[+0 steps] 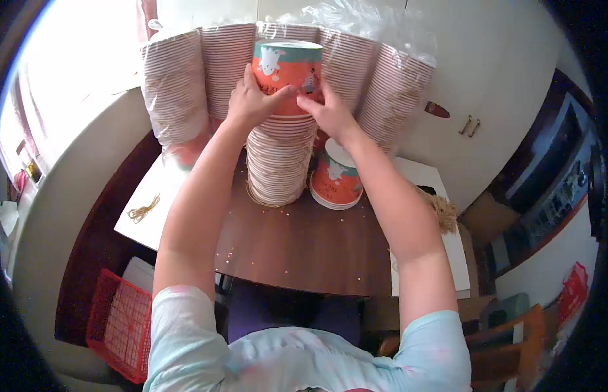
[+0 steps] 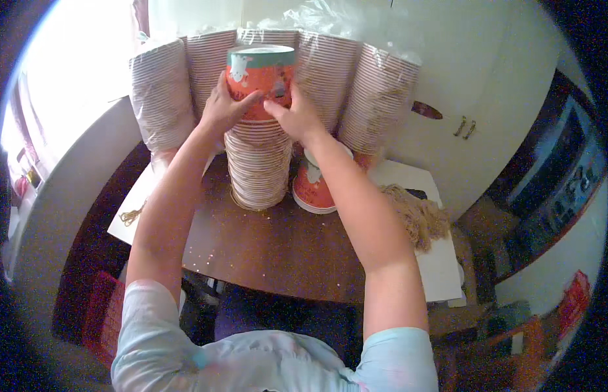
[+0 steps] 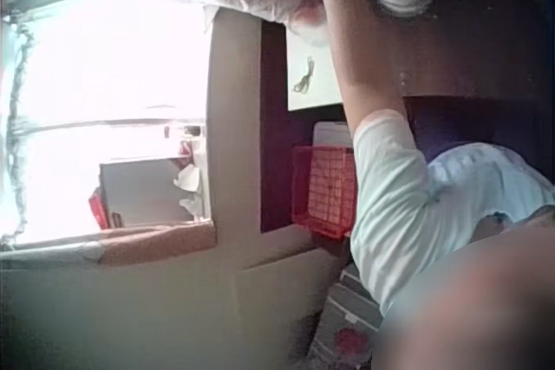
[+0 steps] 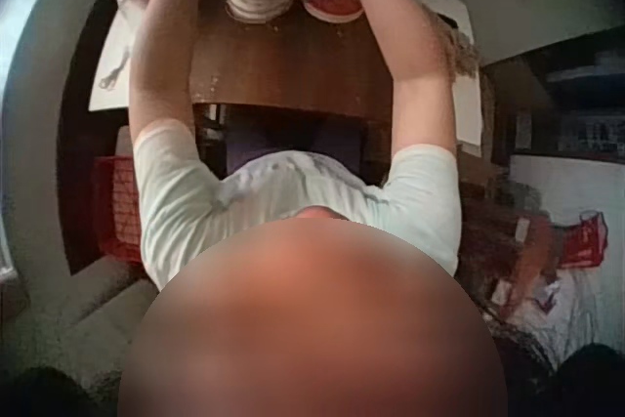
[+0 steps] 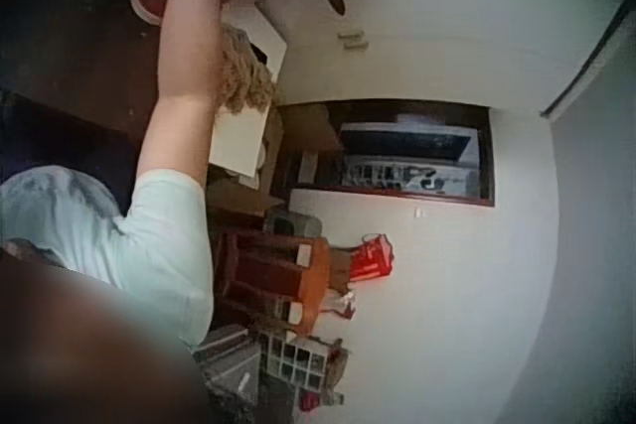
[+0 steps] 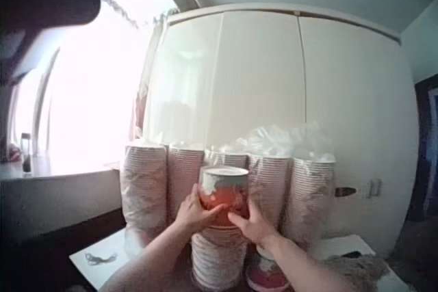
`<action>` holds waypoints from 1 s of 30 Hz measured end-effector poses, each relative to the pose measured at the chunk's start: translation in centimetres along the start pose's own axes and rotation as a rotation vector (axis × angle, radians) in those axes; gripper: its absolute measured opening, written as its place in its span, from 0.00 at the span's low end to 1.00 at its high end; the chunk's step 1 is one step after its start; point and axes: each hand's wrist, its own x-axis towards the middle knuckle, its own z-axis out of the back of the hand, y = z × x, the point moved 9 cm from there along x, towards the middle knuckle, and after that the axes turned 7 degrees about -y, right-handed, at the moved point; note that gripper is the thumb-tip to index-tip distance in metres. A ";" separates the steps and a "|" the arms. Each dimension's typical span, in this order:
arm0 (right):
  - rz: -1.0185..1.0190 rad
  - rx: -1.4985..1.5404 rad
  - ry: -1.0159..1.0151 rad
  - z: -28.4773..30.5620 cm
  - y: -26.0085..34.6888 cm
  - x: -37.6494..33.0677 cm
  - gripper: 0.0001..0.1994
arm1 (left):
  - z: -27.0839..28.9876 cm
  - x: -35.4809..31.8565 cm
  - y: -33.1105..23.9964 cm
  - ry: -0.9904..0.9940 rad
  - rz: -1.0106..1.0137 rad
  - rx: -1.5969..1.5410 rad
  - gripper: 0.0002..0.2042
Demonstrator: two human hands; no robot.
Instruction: Manually attaching string handles to paper buckets in a manufacturing setting.
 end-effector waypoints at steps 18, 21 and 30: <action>-0.055 -0.734 0.091 8.9 -6.9 -8.9 0.16 | -20.2 -27.2 4.3 0.495 0.911 -1.133 0.18; -0.148 -0.678 0.085 10.1 -6.8 -8.9 0.16 | -20.9 -27.0 3.1 0.557 0.903 -1.569 0.07; 0.001 -0.755 -0.172 14.5 -3.0 -7.2 0.15 | -22.8 -29.8 3.7 0.528 1.031 -1.343 0.10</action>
